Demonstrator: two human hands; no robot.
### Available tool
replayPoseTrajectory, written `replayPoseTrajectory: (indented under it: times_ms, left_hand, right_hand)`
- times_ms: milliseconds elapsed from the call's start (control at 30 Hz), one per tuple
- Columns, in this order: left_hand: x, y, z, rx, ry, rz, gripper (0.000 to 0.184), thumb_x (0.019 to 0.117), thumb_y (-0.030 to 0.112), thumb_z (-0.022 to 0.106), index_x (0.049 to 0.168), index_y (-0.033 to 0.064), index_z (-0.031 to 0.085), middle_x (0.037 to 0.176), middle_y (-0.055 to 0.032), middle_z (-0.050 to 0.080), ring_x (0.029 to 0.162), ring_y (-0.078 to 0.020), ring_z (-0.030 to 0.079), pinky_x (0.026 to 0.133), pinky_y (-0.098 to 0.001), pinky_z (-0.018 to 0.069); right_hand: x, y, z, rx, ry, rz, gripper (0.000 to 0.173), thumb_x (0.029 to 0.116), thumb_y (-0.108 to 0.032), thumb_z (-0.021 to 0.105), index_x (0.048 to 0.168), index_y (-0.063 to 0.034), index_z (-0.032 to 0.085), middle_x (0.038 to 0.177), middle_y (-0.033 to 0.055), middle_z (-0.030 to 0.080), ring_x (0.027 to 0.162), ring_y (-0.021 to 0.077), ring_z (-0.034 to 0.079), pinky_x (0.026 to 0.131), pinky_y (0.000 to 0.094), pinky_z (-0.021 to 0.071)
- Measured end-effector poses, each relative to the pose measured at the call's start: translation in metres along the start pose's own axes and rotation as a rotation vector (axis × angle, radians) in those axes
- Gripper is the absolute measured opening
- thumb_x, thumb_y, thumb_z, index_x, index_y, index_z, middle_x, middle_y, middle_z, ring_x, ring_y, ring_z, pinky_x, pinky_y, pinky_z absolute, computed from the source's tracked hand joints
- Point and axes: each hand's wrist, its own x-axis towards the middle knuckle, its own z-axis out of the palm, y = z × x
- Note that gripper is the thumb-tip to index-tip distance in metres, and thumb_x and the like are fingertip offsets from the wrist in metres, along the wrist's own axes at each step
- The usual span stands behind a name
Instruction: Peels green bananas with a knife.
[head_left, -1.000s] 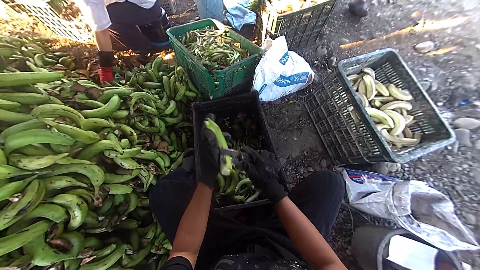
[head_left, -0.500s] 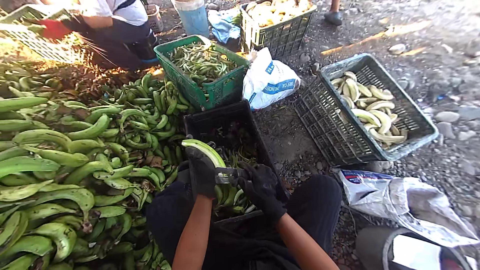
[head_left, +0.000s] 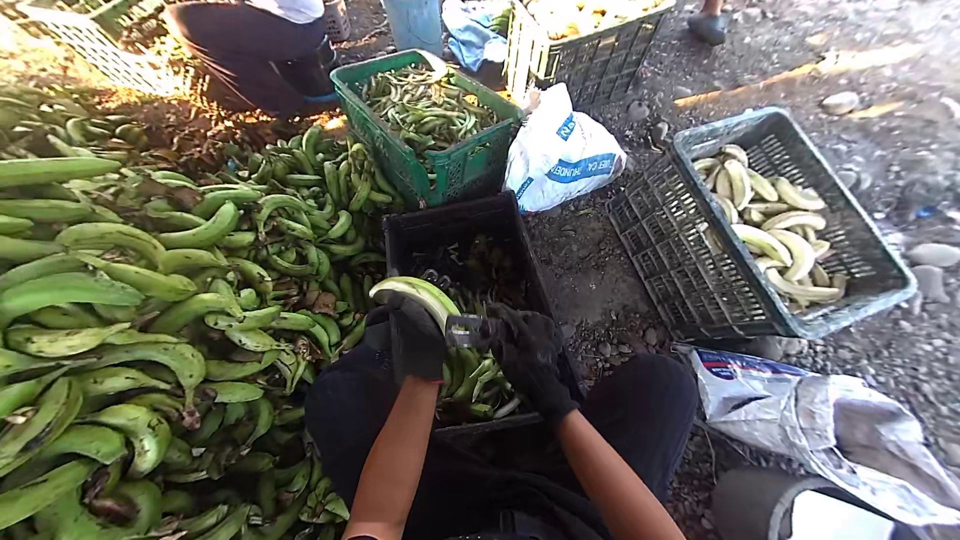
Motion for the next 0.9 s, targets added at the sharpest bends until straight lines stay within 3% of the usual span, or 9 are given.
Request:
replayPoseTrajectory:
  times_ms: [33,100,200,300,433,500,700,767,900]
  left_hand:
    - [-0.002,0.005,0.002,0.105,0.122,-0.007,0.048,0.1114,0.026,0.026,0.141,-0.0077,0.044,0.125,-0.0222,0.058,0.113,-0.0220,0.058,0.099,-0.0381,0.0485]
    - [0.000,0.003,-0.002,0.073,0.099,-0.065,0.052,0.1117,0.033,0.021,0.144,-0.0028,0.042,0.125,-0.0189,0.058,0.111,-0.0203,0.058,0.097,-0.0380,0.0489]
    - [0.004,-0.004,-0.009,-0.125,-0.345,-0.150,0.065,0.1075,0.056,0.016,0.146,0.0134,0.045,0.111,-0.0094,0.069,0.090,-0.0172,0.068,0.077,-0.0374,0.0592]
    - [0.010,-0.008,-0.013,-0.015,-0.558,-0.141,0.062,0.1100,0.050,0.016,0.148,0.0133,0.050,0.127,-0.0100,0.066,0.107,-0.0167,0.065,0.089,-0.0368,0.0569]
    - [0.006,0.016,-0.014,0.149,-0.695,-0.171,0.054,0.1126,0.037,0.020,0.138,0.0037,0.054,0.114,-0.0095,0.066,0.099,-0.0109,0.064,0.088,-0.0307,0.0555]
    - [0.001,0.015,-0.015,0.171,-0.806,-0.202,0.047,0.1116,0.030,0.026,0.139,0.0017,0.051,0.116,-0.0081,0.064,0.102,-0.0071,0.062,0.092,-0.0275,0.0535]
    - [-0.008,0.038,-0.009,0.671,-1.123,-0.130,0.059,0.1095,0.039,0.030,0.150,-0.0035,0.041,0.140,-0.0224,0.056,0.130,-0.0213,0.055,0.113,-0.0386,0.0410]
    - [-0.015,0.027,-0.007,0.599,-1.066,-0.152,0.058,0.1089,0.038,0.031,0.147,-0.0041,0.044,0.133,-0.0213,0.060,0.123,-0.0213,0.059,0.109,-0.0384,0.0450]
    - [-0.006,-0.002,0.002,0.082,-0.587,-0.303,0.058,0.1096,0.050,0.022,0.127,0.0065,0.056,0.092,-0.0067,0.066,0.078,-0.0135,0.065,0.070,-0.0349,0.0585]
  right_hand:
    - [-0.006,0.003,0.009,-0.012,0.083,-0.066,0.064,0.0906,-0.063,0.050,0.136,-0.0227,0.069,0.129,0.0289,0.063,0.125,0.0547,0.053,0.104,0.0737,0.0330]
    - [-0.004,0.003,0.014,-0.025,0.144,-0.102,0.062,0.0904,-0.065,0.051,0.132,-0.0244,0.072,0.123,0.0290,0.066,0.121,0.0555,0.055,0.102,0.0753,0.0329]
    - [0.023,-0.009,-0.003,-0.051,0.033,0.010,0.052,0.0950,-0.059,0.055,0.139,-0.0333,0.065,0.129,0.0234,0.064,0.126,0.0488,0.053,0.101,0.0723,0.0362]
    - [0.050,-0.012,-0.019,-0.111,-0.022,0.026,0.052,0.0961,-0.062,0.051,0.142,-0.0388,0.060,0.128,0.0182,0.064,0.122,0.0445,0.055,0.093,0.0692,0.0410]
    - [0.065,-0.012,-0.023,-0.089,-0.071,0.039,0.048,0.0999,-0.058,0.050,0.140,-0.0342,0.063,0.126,0.0166,0.065,0.122,0.0415,0.056,0.095,0.0673,0.0413]
    - [0.075,-0.004,-0.024,-0.020,-0.087,0.000,0.043,0.1045,-0.052,0.046,0.127,-0.0256,0.071,0.115,0.0117,0.071,0.113,0.0333,0.064,0.099,0.0609,0.0446]
    - [0.077,0.014,-0.029,0.076,-0.189,0.031,0.044,0.1058,-0.050,0.047,0.121,-0.0172,0.072,0.111,0.0126,0.072,0.108,0.0324,0.065,0.097,0.0596,0.0468]
    - [0.071,0.019,-0.025,0.111,-0.146,0.065,0.046,0.1055,-0.051,0.046,0.124,-0.0174,0.071,0.113,0.0140,0.071,0.109,0.0337,0.065,0.097,0.0615,0.0459]
    - [0.045,0.016,-0.014,0.112,-0.058,0.124,0.050,0.1029,-0.057,0.046,0.133,-0.0221,0.066,0.121,0.0156,0.067,0.117,0.0370,0.060,0.095,0.0652,0.0447]
